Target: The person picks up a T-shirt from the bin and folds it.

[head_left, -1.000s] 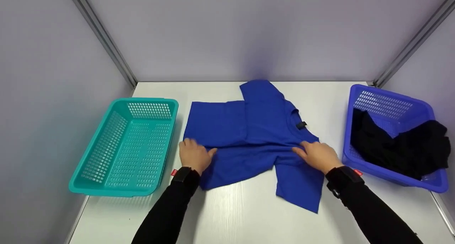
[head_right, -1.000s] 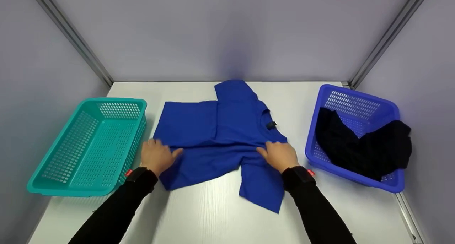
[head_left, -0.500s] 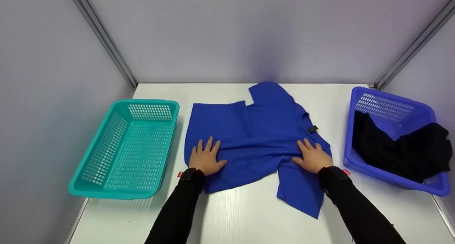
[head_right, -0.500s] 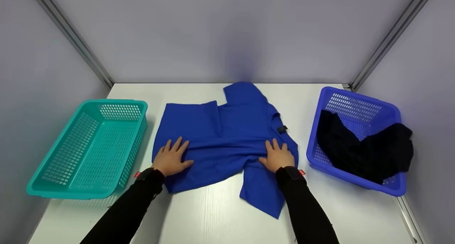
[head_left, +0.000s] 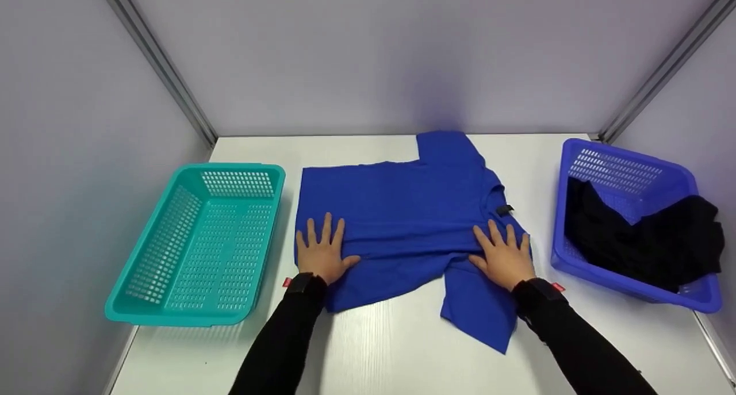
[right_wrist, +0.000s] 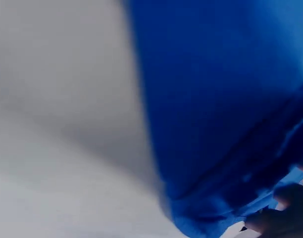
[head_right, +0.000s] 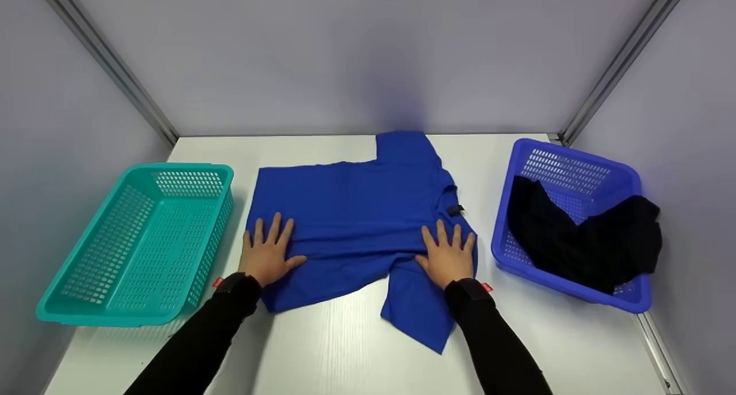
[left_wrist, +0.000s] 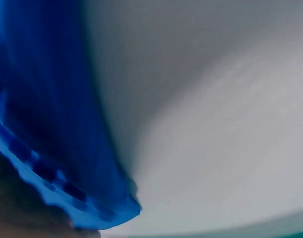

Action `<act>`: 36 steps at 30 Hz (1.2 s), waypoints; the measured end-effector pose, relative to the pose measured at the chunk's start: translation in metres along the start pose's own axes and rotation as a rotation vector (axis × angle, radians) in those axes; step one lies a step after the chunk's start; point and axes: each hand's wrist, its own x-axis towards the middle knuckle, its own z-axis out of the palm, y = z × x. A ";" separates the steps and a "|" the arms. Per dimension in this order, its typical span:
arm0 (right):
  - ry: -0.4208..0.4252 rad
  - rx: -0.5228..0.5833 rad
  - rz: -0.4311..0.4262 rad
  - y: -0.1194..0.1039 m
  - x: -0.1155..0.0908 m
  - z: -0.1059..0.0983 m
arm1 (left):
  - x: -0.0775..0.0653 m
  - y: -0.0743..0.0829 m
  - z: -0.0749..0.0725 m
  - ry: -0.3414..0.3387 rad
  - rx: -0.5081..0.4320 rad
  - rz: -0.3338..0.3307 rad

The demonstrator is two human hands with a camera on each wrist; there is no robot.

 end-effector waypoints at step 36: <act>0.037 -0.118 -0.686 0.032 -0.088 0.005 | -0.057 -0.018 -0.018 0.312 -0.104 0.232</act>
